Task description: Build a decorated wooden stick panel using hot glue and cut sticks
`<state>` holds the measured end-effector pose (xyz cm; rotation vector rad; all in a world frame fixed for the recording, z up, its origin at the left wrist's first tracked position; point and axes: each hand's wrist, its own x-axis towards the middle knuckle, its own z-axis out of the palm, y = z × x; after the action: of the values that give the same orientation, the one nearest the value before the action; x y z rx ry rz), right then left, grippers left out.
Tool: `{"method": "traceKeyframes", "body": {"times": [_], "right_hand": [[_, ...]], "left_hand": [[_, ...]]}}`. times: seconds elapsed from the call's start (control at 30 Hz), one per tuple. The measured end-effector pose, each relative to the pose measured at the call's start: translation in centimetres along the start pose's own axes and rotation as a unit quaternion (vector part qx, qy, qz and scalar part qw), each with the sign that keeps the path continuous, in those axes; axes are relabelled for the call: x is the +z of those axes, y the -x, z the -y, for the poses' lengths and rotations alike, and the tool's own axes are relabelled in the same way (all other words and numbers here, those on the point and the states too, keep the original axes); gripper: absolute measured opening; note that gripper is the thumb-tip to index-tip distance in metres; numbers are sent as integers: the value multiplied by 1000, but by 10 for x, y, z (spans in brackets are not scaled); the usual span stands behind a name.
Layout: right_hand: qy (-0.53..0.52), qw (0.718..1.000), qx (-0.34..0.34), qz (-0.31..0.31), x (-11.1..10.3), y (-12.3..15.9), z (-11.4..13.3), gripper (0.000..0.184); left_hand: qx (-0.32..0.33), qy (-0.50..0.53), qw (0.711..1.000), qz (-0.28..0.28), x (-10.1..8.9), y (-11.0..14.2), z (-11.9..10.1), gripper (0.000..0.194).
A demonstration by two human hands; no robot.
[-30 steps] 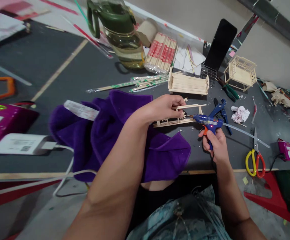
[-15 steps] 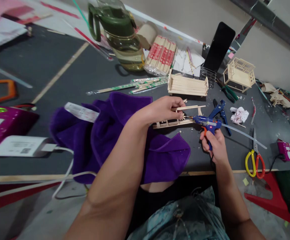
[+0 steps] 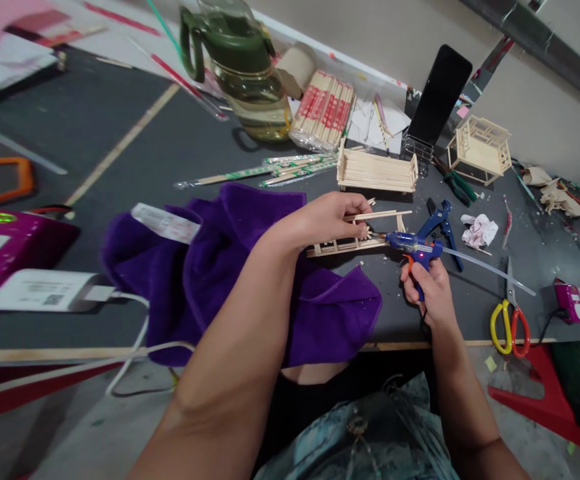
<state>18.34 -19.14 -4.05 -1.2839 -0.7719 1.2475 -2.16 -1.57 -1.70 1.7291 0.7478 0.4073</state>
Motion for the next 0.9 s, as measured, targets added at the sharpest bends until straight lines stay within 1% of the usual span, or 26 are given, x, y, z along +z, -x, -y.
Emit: {"method": "traceKeyframes", "body": {"times": [0.17, 0.4, 0.9], "right_hand": [[2, 1000, -1, 4, 0, 0, -1, 40], [5, 1000, -4, -1, -1, 0, -1, 40], [2, 1000, 3, -2, -1, -1, -1, 41]], "left_hand": [[13, 7, 1000, 3, 1, -1, 3, 33], [7, 0, 1000, 1, 0, -1, 3, 32], [6, 18, 1000, -5, 1, 0, -1, 31]]}}
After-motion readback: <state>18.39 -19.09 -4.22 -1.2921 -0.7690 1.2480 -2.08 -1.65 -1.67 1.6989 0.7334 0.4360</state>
